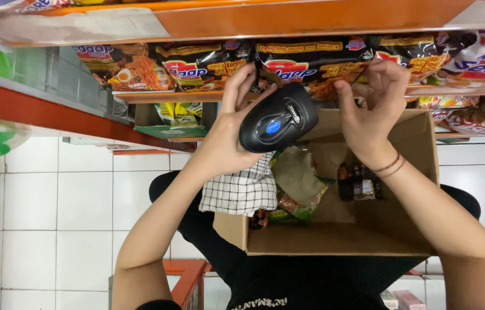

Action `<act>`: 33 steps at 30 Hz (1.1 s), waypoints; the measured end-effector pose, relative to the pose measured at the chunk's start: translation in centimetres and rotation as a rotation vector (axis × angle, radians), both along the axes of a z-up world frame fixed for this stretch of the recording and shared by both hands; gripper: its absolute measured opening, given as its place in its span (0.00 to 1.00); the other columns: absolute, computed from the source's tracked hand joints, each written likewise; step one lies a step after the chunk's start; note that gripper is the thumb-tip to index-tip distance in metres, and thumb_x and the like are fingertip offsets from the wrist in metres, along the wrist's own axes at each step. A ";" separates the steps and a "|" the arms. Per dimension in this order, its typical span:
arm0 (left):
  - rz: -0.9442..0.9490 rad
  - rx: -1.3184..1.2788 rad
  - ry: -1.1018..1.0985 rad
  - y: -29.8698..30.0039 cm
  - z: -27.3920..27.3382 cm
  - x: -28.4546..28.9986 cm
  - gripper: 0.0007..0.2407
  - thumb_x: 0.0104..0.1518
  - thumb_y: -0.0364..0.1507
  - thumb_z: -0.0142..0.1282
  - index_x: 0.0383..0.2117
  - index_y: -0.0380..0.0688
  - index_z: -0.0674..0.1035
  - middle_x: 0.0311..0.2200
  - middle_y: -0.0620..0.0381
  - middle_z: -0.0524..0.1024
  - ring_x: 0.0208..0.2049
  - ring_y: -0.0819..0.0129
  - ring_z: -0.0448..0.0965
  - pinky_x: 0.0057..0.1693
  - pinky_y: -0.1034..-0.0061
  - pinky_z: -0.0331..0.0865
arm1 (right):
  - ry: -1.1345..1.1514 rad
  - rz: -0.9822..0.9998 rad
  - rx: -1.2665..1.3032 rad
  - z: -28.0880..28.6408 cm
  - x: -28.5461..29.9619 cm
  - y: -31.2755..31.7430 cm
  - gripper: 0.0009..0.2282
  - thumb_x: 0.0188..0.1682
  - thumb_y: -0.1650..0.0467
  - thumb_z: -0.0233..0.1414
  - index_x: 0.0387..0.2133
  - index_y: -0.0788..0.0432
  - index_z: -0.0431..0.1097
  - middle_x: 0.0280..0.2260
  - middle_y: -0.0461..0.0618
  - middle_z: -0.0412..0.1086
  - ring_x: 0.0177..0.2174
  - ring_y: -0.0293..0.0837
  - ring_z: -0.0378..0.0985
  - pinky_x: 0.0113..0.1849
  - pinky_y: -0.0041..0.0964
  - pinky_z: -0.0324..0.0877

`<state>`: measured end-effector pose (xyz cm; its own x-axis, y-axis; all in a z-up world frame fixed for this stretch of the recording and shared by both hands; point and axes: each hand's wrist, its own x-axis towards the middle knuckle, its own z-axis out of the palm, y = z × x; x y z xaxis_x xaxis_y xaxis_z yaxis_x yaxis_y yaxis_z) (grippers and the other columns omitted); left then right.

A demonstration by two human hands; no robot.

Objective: The person wipes noodle packets with a cloth and scans the packets using a handheld barcode scanner before placing them into a cardboard box.

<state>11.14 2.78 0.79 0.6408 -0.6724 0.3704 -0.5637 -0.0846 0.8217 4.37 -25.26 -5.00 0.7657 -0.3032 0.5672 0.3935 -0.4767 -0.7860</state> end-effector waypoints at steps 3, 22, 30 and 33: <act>0.112 0.159 -0.100 -0.2 -0.1 0.3 0.33 0.42 0.27 0.71 0.62 0.38 0.75 0.70 0.41 0.48 0.69 0.41 0.56 0.70 0.55 0.61 | -0.013 -0.047 -0.182 0.0 0.3 0.1 0.22 0.56 0.80 0.65 0.56 0.63 0.58 0.52 0.55 0.65 0.49 0.41 0.75 0.52 0.35 0.78; -0.039 0.140 0.001 0.1 -2.3 1.1 0.30 0.50 0.22 0.65 0.63 0.25 0.70 0.76 0.44 0.34 0.75 0.47 0.56 0.74 0.61 0.61 | -0.042 0.016 -0.392 -2.3 1.7 -1.4 0.32 0.53 0.84 0.68 0.64 0.64 0.54 0.60 0.59 0.59 0.55 0.49 0.74 0.54 0.39 0.79; -0.020 0.203 -0.025 -0.3 -2.8 1.5 0.32 0.49 0.23 0.64 0.64 0.25 0.69 0.76 0.45 0.34 0.74 0.49 0.57 0.73 0.63 0.61 | -0.115 0.001 -0.496 -4.2 2.5 -2.8 0.33 0.53 0.84 0.69 0.63 0.64 0.52 0.63 0.62 0.57 0.49 0.52 0.76 0.49 0.38 0.80; -0.005 0.261 -0.072 -0.3 -3.0 1.3 0.34 0.45 0.22 0.63 0.65 0.25 0.69 0.75 0.45 0.35 0.74 0.49 0.56 0.74 0.63 0.60 | -0.100 0.003 -0.472 -5.2 2.4 -2.8 0.33 0.53 0.84 0.68 0.63 0.63 0.51 0.63 0.61 0.57 0.44 0.48 0.78 0.47 0.38 0.78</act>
<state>12.47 2.43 -2.17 0.6158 -0.7539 0.2289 -0.6207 -0.2853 0.7303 6.81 -28.05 -10.22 0.7007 0.0076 0.7134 0.4586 -0.7708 -0.4422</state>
